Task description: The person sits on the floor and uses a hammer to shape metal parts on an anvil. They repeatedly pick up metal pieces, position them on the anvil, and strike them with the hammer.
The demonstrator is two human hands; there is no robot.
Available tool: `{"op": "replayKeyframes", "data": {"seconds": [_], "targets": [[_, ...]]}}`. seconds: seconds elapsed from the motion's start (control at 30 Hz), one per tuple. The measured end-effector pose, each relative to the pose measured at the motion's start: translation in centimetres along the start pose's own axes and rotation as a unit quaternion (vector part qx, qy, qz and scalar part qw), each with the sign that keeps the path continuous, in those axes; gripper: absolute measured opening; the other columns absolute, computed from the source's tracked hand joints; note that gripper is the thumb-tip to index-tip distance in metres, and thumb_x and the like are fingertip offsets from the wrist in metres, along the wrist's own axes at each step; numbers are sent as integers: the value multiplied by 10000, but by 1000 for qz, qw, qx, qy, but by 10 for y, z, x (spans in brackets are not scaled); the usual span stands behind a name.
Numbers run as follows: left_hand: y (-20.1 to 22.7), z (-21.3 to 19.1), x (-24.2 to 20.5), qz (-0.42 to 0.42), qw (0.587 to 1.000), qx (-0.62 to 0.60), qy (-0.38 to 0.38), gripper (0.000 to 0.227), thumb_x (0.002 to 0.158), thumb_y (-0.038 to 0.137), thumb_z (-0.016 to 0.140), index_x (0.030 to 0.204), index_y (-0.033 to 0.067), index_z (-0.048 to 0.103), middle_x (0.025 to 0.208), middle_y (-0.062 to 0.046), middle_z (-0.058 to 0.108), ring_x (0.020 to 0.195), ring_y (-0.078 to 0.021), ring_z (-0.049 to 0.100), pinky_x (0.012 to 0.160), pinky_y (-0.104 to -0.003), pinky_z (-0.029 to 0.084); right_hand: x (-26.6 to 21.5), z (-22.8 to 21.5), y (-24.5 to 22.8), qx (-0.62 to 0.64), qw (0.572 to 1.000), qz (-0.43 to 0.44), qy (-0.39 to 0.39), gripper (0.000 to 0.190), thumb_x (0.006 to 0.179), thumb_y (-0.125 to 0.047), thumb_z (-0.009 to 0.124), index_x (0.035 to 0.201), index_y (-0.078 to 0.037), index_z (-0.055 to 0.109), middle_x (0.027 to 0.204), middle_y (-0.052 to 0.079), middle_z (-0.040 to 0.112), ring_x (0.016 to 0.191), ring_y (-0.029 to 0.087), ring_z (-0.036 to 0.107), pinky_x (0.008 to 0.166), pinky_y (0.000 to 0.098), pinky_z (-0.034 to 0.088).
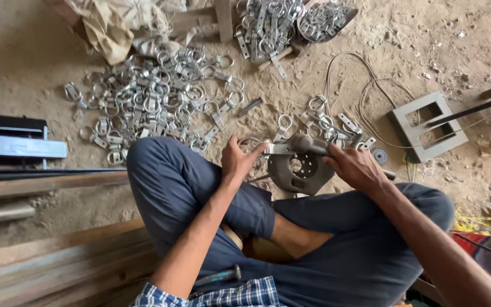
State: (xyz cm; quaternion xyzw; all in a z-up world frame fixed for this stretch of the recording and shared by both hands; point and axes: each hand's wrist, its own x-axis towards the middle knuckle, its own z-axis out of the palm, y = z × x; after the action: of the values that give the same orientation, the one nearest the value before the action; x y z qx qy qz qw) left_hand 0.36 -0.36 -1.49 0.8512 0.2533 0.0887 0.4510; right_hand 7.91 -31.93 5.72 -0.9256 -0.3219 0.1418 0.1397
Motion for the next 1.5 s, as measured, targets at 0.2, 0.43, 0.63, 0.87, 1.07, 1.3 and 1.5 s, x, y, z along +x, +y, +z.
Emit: {"op": "replayKeyframes", "data": {"seconds": [0.2, 0.43, 0.63, 0.87, 1.07, 1.3, 1.5], "targets": [[42, -31, -6, -165, 935, -313, -34, 422, 948, 428, 478, 1069, 51, 624, 999, -126, 747, 813, -293, 761, 608, -458, 627, 4, -7, -6, 8, 999, 26, 33, 407, 1003, -401, 523, 1282, -106, 549, 623, 144, 638, 495, 349, 631, 442, 494, 468], [34, -46, 8, -260, 740, -606, 130, 573, 1004, 433, 437, 1456, 128, 265, 1469, -128, 348, 1240, -380, 579, 1038, -462, 459, 0, -4, 3, -37, 997, -57, 33, 372, 1047, -486, 501, 1115, -125, 564, 534, 102, 575, 421, 288, 579, 423, 438, 446], [29, -19, -9, 57, 962, -267, -12, 707, 1053, 430, 508, 1565, 4, 270, 1626, -230, 333, 1471, -400, 433, 1227, -487, 369, -4, -24, -2, -75, 995, -62, 11, 546, 952, -609, 547, 1184, -115, 538, 400, 22, 478, 309, 192, 470, 347, 374, 395], [81, 23, -31, 417, 891, 120, -135, 661, 999, 523, 604, 1488, 93, 489, 1554, -145, 493, 1514, -360, 401, 1245, -526, 284, 6, -47, -5, -191, 971, -116, 82, 556, 876, -632, 648, 1082, -122, 567, 687, 44, 614, 684, 196, 615, 663, 395, 539], [99, 59, -45, 414, 877, 195, -149, 540, 1030, 364, 586, 1491, 93, 513, 1579, -94, 502, 1491, -284, 426, 1243, -516, 273, -30, -86, 63, -97, 924, -11, 370, 214, 931, -68, 738, 1129, -73, 656, 1047, 99, 718, 996, 242, 652, 864, 456, 553], [107, 55, -42, 393, 877, 206, -186, 508, 1012, 293, 578, 1472, 81, 534, 1572, -103, 482, 1495, -296, 405, 1230, -511, 262, -45, -31, 192, 208, 940, 238, 132, 209, 1134, -142, 522, 1175, 23, 644, 994, 155, 725, 899, 237, 721, 779, 384, 597], [112, 60, -43, 370, 876, 228, -207, 487, 1021, 282, 565, 1471, 99, 532, 1581, -91, 484, 1495, -281, 417, 1237, -505, 255, -6, 106, 246, 380, 888, 252, -62, 255, 1057, -192, 533, 1255, -76, 644, 1041, 91, 724, 872, 171, 697, 779, 328, 610]]}}
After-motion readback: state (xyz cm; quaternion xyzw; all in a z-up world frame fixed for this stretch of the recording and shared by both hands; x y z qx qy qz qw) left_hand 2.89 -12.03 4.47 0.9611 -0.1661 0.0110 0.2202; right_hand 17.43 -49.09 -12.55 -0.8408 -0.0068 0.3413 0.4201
